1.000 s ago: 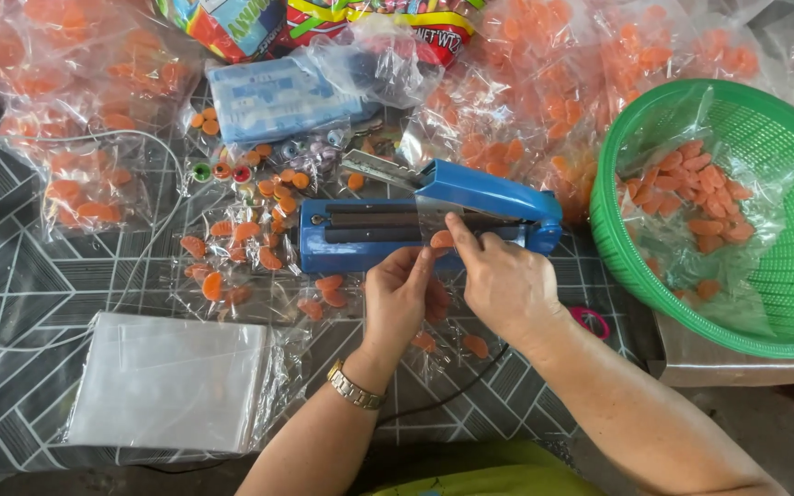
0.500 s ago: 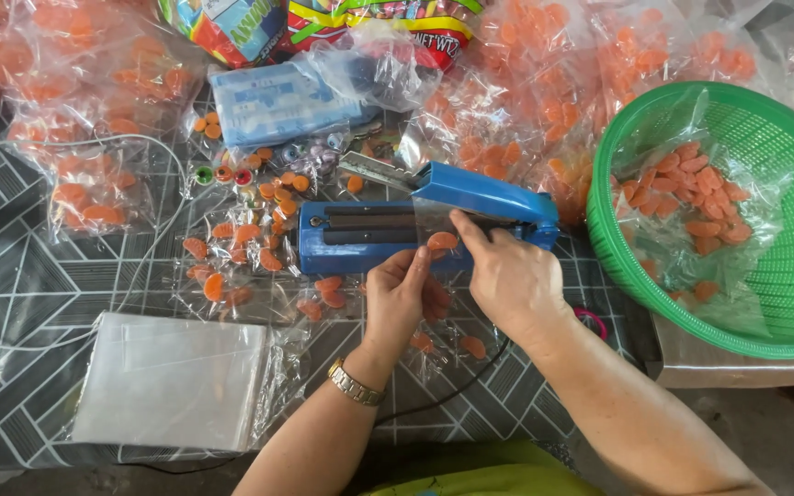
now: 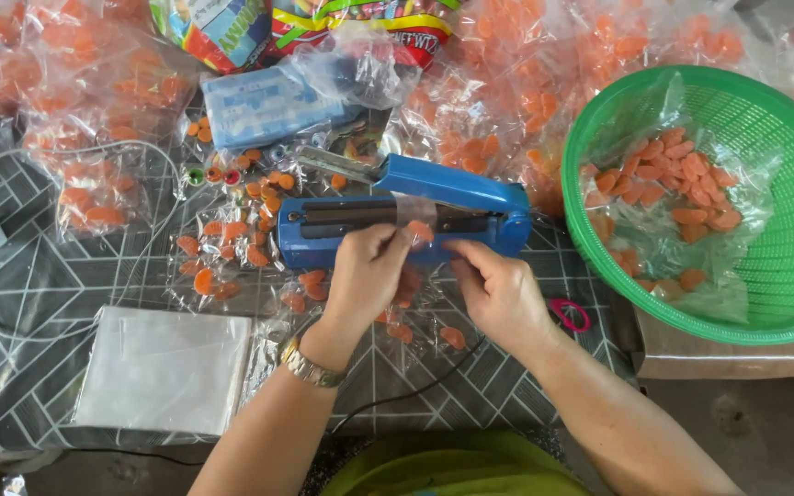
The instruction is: The person is packaging small orange food items into plastic bags, sealing them with a blue impulse sealer, and trimming the edges with scissors.
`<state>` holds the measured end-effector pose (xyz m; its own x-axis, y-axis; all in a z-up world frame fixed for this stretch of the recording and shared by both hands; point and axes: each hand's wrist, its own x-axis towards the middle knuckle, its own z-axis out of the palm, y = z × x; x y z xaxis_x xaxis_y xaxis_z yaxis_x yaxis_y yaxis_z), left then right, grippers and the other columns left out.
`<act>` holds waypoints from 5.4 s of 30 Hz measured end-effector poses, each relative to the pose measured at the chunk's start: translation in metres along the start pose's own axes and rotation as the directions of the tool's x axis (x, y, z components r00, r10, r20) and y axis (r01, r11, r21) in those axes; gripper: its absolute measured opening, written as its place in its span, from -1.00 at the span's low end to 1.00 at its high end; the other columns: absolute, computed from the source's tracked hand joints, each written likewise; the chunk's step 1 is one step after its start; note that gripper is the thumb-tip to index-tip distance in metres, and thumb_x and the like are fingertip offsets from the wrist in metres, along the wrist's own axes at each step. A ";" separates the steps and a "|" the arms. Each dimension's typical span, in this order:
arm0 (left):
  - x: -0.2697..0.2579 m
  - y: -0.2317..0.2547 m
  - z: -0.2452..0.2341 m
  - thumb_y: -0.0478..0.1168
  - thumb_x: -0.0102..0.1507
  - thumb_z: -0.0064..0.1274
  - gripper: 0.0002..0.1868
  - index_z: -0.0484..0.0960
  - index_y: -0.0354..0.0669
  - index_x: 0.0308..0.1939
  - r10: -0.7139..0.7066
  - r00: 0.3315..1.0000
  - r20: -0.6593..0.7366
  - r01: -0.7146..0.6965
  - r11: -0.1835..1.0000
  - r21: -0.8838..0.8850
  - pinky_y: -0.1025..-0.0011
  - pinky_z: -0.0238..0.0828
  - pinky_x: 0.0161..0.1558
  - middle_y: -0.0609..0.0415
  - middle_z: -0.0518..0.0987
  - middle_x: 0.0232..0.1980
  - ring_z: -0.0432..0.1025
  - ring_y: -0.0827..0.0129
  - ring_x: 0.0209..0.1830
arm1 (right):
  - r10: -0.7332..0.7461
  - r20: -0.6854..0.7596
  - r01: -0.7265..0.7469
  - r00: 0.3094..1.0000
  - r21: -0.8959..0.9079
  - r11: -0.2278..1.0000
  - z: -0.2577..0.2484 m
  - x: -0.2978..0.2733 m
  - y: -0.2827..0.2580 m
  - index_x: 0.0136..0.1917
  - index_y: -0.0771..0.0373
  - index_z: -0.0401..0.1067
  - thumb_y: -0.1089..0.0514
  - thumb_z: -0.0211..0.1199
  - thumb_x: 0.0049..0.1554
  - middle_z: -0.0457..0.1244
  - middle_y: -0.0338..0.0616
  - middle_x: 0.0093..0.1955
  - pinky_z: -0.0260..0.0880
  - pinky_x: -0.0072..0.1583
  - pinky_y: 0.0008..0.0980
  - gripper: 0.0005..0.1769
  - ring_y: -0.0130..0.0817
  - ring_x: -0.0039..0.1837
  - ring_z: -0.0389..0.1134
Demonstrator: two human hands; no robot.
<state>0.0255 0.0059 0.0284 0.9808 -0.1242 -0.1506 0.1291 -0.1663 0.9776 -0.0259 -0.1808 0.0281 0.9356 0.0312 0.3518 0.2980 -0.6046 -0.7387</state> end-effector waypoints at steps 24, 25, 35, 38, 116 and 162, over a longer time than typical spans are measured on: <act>-0.023 -0.039 0.019 -0.18 0.45 -0.12 -0.61 0.61 -0.57 -0.10 -0.036 0.999 -0.009 0.029 0.915 -0.402 0.34 0.51 -0.70 -0.24 0.59 -0.61 0.52 0.17 -0.75 | 0.146 0.378 0.034 0.914 -0.431 0.901 0.028 0.155 -0.023 0.57 0.03 0.21 -0.58 -0.42 0.28 0.10 0.12 0.55 -0.51 0.51 0.44 -0.07 0.03 0.63 -0.11; -0.023 -0.038 0.019 -0.18 0.45 -0.12 -0.61 0.61 -0.57 -0.10 -0.033 0.999 -0.005 0.028 0.915 -0.403 0.34 0.51 -0.70 -0.24 0.59 -0.61 0.52 0.17 -0.75 | 0.148 0.374 0.032 0.915 -0.435 0.900 0.028 0.154 -0.025 0.57 0.03 0.21 -0.58 -0.42 0.28 0.10 0.12 0.55 -0.51 0.51 0.44 -0.07 0.03 0.63 -0.11; -0.026 -0.033 0.018 -0.16 0.44 -0.10 -0.59 0.59 -0.60 -0.05 -0.036 0.999 0.000 0.033 0.915 -0.402 0.32 0.53 -0.71 -0.26 0.61 -0.60 0.54 0.13 -0.73 | 0.182 0.389 0.055 0.903 -0.526 0.849 0.040 0.156 -0.024 0.57 0.06 0.20 -0.52 -0.40 0.32 0.15 0.15 0.50 -0.45 0.53 0.41 -0.13 0.03 0.59 -0.05; -0.026 -0.032 0.019 -0.14 0.43 -0.08 -0.57 0.57 -0.62 -0.04 -0.034 0.999 0.007 0.034 0.915 -0.402 0.31 0.54 -0.70 -0.27 0.61 -0.59 0.54 0.13 -0.73 | 0.229 0.406 0.034 0.885 -0.546 0.837 0.039 0.155 -0.025 0.57 0.04 0.20 -0.52 -0.40 0.31 0.15 0.13 0.50 -0.43 0.53 0.41 -0.13 0.02 0.59 -0.04; -0.020 -0.039 0.017 -0.20 0.41 -0.05 -0.62 0.61 -0.62 -0.05 -0.060 0.998 0.032 0.068 0.884 -0.462 0.25 0.56 -0.70 -0.32 0.61 -0.58 0.55 0.05 -0.72 | -0.110 0.242 0.259 0.964 -0.766 0.589 0.025 0.030 -0.009 0.51 -0.06 0.28 0.14 0.00 0.19 0.38 -0.21 -0.33 0.51 -0.28 -0.18 -0.39 -0.22 -0.33 0.47; -0.089 -0.003 0.006 -0.28 0.29 0.18 -0.86 0.75 -0.29 -0.15 0.390 0.905 -0.169 -0.408 0.908 -0.093 0.37 0.56 -0.44 -0.10 0.60 -0.47 0.50 0.30 -0.53 | 0.206 0.176 -0.271 0.962 0.612 0.743 -0.008 -0.029 -0.042 -0.12 0.45 0.61 0.35 0.41 0.09 0.40 0.04 -0.33 0.55 -0.06 -0.37 -0.91 -0.47 -0.18 0.38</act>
<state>-0.0634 0.0115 0.0379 0.9629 -0.0125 0.2697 -0.2698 -0.0093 0.9629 -0.0672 -0.1630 0.0532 0.9953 0.0459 0.0848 0.0835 0.0297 -0.9961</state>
